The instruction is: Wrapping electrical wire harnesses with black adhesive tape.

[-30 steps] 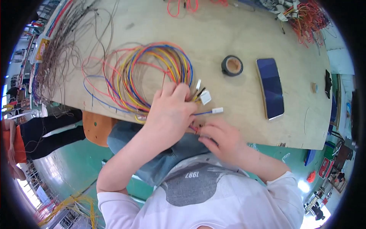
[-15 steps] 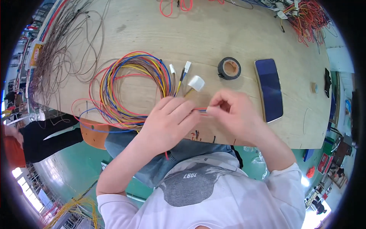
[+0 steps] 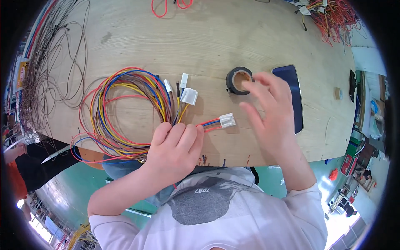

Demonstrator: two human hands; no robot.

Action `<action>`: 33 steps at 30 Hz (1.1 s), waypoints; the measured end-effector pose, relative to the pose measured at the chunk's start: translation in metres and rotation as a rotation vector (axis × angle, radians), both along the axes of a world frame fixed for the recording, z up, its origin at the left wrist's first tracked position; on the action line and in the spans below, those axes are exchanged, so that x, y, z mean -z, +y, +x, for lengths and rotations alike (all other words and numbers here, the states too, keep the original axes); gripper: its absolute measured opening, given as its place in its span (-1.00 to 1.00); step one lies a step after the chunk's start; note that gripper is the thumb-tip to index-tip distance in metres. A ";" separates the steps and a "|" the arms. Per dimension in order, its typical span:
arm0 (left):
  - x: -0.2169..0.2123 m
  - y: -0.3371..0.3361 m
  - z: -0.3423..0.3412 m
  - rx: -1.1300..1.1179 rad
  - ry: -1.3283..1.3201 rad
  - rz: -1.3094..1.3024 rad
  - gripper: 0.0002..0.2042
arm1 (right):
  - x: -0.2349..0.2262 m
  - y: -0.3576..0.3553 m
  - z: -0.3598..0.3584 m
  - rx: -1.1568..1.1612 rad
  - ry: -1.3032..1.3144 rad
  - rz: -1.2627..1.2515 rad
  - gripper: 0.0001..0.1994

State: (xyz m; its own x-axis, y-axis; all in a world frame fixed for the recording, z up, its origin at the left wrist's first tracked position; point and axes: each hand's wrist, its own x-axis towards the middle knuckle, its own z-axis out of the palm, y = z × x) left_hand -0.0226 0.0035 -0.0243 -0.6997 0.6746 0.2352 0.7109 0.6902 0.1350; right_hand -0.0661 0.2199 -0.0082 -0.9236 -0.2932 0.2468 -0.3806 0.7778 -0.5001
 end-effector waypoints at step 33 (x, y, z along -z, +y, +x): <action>-0.005 0.032 -0.027 -0.258 -0.815 0.562 -0.93 | 0.008 -0.013 0.038 0.157 -1.161 -0.600 -0.76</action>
